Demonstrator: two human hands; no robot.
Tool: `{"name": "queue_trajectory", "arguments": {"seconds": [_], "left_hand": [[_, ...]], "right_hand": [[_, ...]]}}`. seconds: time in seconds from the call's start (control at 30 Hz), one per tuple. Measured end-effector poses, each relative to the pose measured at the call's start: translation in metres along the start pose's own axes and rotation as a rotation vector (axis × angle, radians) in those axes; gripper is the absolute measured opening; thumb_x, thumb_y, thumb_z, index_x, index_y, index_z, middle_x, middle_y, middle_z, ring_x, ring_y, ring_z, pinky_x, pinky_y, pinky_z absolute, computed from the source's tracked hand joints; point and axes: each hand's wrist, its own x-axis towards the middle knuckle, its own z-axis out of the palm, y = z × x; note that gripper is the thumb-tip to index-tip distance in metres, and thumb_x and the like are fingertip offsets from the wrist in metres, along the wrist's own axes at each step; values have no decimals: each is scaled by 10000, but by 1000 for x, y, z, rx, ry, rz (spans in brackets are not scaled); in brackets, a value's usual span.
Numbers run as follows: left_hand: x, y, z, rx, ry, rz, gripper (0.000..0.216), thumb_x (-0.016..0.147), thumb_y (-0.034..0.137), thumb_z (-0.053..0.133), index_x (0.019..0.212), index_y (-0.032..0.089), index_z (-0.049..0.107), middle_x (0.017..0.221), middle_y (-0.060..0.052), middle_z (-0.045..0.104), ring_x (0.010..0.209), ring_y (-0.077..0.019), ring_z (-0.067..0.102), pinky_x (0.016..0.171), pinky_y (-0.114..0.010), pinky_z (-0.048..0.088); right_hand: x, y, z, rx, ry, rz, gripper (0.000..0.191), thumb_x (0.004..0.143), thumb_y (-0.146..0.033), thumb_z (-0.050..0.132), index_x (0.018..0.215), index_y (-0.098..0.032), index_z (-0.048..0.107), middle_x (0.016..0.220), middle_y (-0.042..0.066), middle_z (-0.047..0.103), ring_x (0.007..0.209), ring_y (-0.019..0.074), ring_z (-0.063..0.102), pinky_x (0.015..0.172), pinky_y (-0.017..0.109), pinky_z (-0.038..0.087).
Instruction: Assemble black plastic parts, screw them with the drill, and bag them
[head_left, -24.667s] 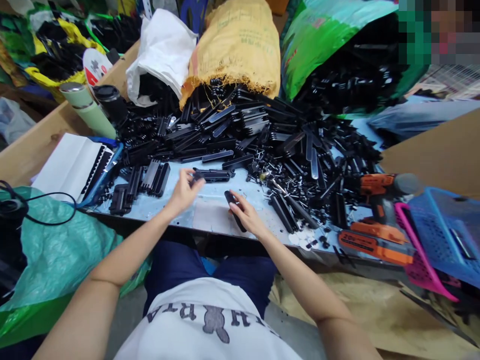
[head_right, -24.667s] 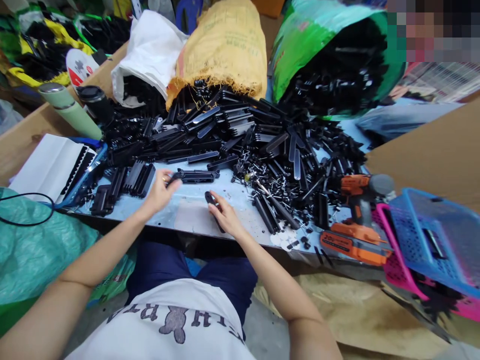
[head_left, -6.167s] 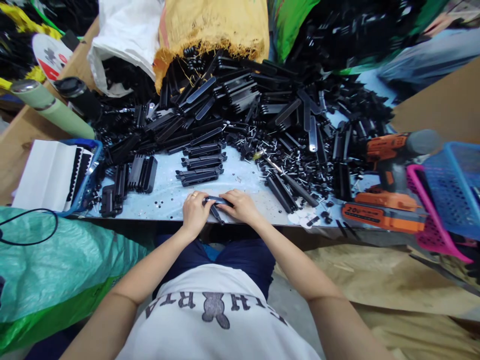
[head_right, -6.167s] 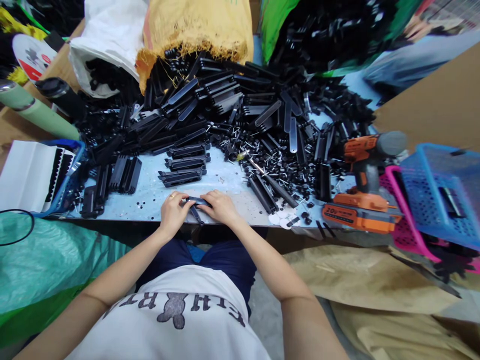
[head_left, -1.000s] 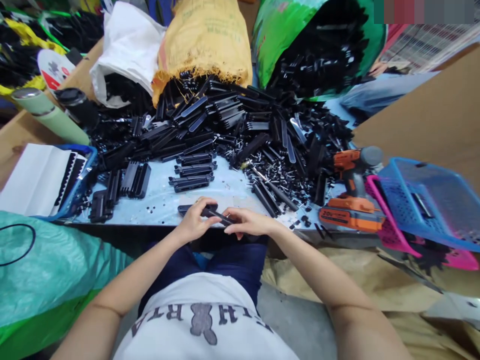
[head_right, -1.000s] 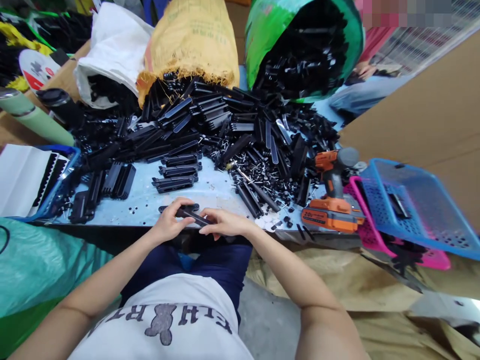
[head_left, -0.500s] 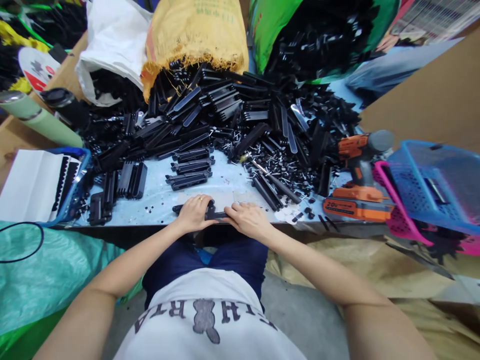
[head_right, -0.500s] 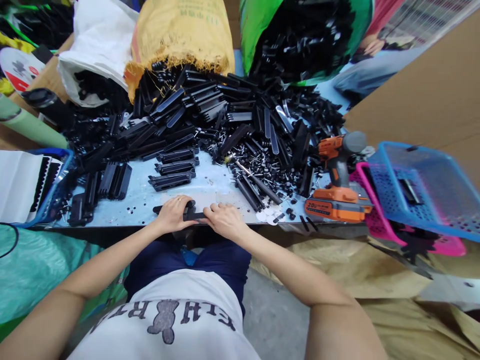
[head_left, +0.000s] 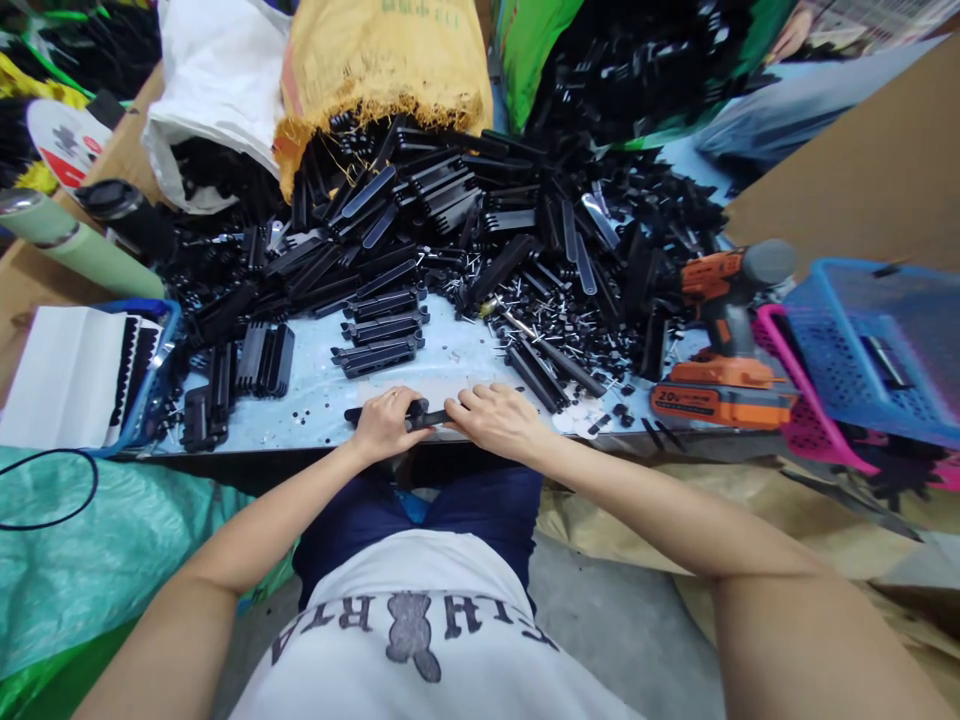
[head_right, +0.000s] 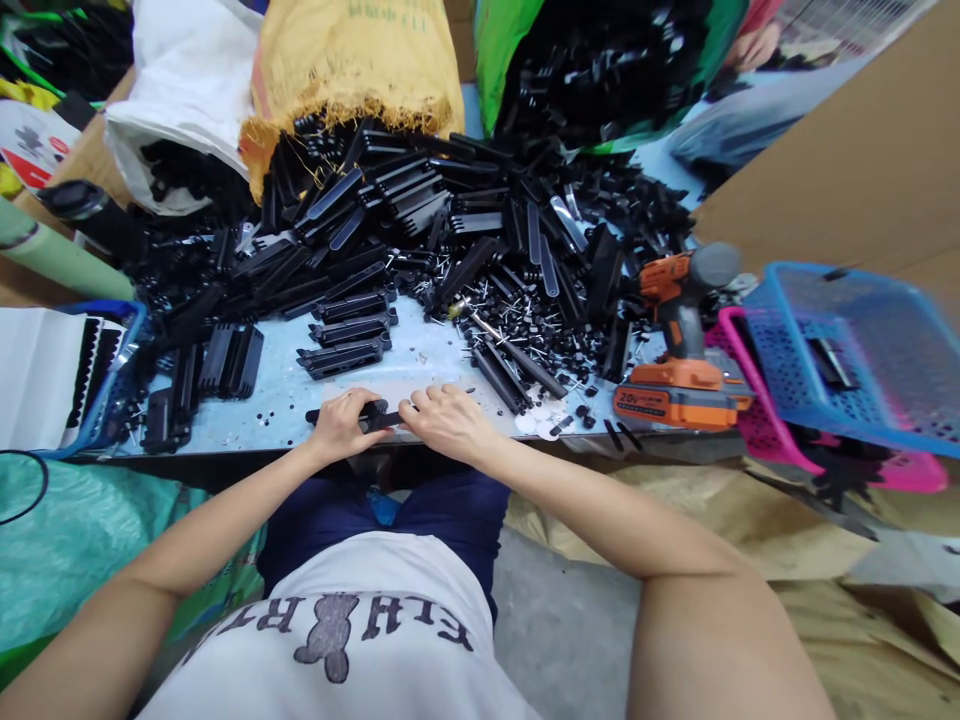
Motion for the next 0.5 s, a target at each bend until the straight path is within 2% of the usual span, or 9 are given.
{"name": "queue_trajectory", "arguments": {"seconds": [0.13, 0.27, 0.33, 0.4, 0.5], "left_hand": [[-1, 2, 3, 30, -42, -38, 420, 788, 510, 607, 1023, 173, 518, 950, -75, 639, 918, -233, 614, 770, -339, 482], [14, 8, 4, 94, -195, -31, 486, 790, 503, 611, 1103, 148, 503, 1046, -113, 623, 995, -255, 583, 840, -368, 464], [41, 11, 6, 126, -205, 1, 509, 830, 459, 577, 1210, 143, 453, 1155, -130, 583, 1097, -263, 528, 905, -385, 430], [82, 12, 12, 181, -166, -19, 413, 902, 322, 479, 1278, 166, 411, 1216, -116, 554, 1154, -251, 483, 923, -386, 409], [147, 7, 26, 295, -197, -64, 337, 893, 78, 351, 1174, 161, 518, 1141, -104, 585, 1068, -232, 520, 842, -360, 430]], "right_hand": [[-2, 0, 19, -20, 44, 66, 333, 977, -383, 325, 996, -170, 580, 862, 93, 612, 770, 197, 546, 665, 313, 263], [-5, 10, 54, 41, 144, 118, 395, 964, -459, 334, 978, -174, 606, 870, 79, 620, 772, 184, 543, 670, 304, 284], [-6, 18, 71, 105, 198, 92, 390, 950, -474, 368, 972, -176, 616, 915, 77, 623, 808, 183, 543, 691, 298, 307], [-9, 22, 83, 165, 234, 66, 376, 938, -475, 400, 982, -175, 621, 951, 79, 622, 853, 186, 538, 717, 296, 327], [-13, 21, 89, 201, 236, 78, 378, 930, -479, 414, 993, -172, 626, 930, 75, 625, 861, 190, 531, 731, 301, 344]]}}
